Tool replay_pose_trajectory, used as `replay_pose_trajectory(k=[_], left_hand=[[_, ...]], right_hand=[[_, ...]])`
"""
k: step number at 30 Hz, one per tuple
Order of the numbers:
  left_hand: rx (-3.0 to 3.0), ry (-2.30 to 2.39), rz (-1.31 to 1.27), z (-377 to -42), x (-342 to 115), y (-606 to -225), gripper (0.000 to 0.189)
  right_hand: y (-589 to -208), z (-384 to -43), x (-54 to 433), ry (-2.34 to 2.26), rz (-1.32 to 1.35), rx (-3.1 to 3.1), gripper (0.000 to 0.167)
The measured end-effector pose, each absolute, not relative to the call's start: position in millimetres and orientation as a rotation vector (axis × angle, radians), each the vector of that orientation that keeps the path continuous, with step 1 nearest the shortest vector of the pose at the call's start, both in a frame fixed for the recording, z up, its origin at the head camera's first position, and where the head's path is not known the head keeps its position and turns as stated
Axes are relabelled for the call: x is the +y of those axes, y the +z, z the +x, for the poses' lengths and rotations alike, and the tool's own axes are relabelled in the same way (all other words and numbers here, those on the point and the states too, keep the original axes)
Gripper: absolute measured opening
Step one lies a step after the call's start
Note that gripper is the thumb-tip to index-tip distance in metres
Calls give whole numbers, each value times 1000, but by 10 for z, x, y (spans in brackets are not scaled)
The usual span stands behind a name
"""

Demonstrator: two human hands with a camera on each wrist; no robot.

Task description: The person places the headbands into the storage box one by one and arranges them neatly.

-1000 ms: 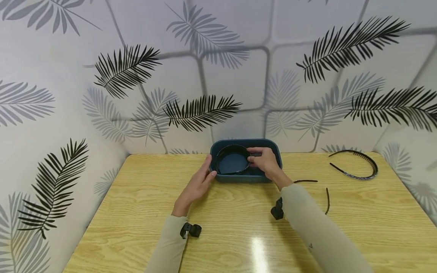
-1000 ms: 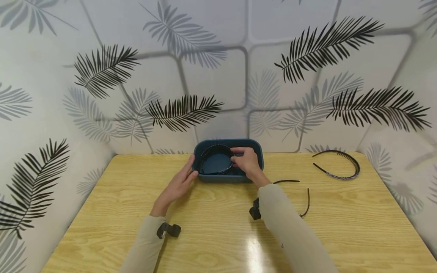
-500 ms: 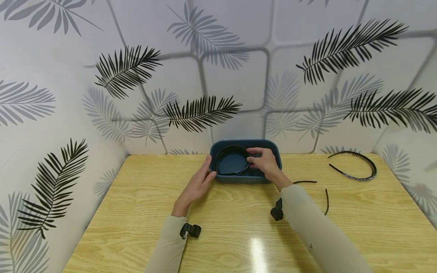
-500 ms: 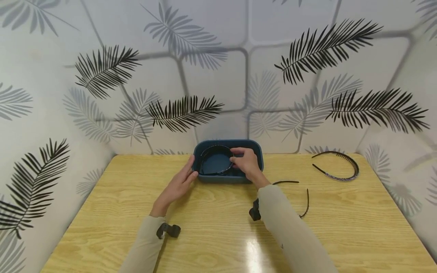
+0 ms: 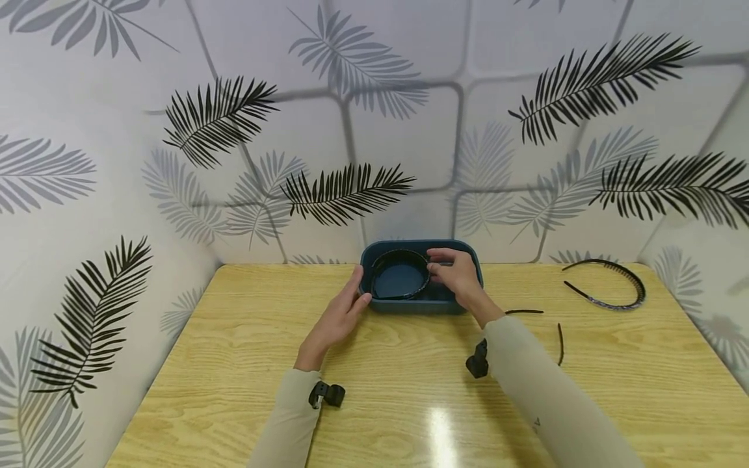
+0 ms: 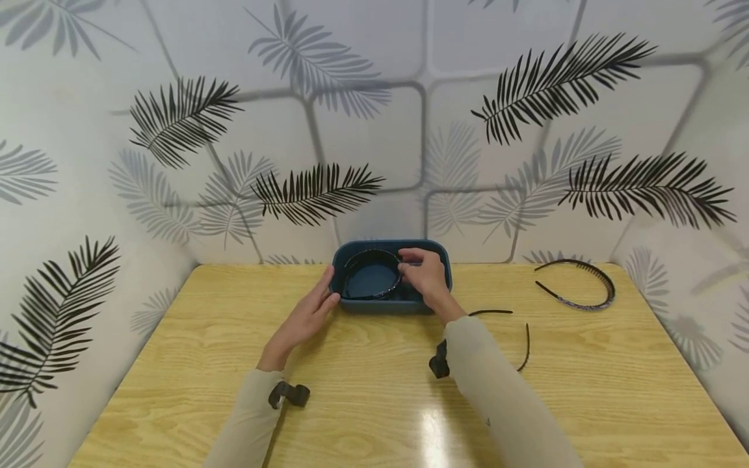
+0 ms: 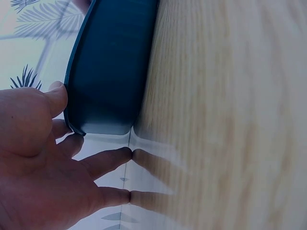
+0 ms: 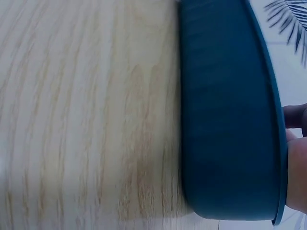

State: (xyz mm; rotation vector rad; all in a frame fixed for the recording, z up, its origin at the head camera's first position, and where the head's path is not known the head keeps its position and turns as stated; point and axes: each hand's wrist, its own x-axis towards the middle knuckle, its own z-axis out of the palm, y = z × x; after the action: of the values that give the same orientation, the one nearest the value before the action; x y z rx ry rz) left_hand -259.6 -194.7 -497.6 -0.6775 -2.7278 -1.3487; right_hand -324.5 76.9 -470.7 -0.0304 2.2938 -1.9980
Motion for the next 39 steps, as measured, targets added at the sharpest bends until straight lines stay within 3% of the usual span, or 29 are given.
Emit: replay_pose_trajectory(k=[14,24,39], left_hand=[[-2715,-1341,-688,-2609,-1940,-4984,64],[-2748,-1349,-644,-2596,-1944,-4985,64],[-2748,-1356,-653,-2588,-1951,-4995,65]], right_hand=[[-4532,-3162,959,-2125,-160,2225,40],[-4260,-2919,1185,-2100,-293,2227,42],[-4206,-2557,1502,-2117,-407,2306,44]])
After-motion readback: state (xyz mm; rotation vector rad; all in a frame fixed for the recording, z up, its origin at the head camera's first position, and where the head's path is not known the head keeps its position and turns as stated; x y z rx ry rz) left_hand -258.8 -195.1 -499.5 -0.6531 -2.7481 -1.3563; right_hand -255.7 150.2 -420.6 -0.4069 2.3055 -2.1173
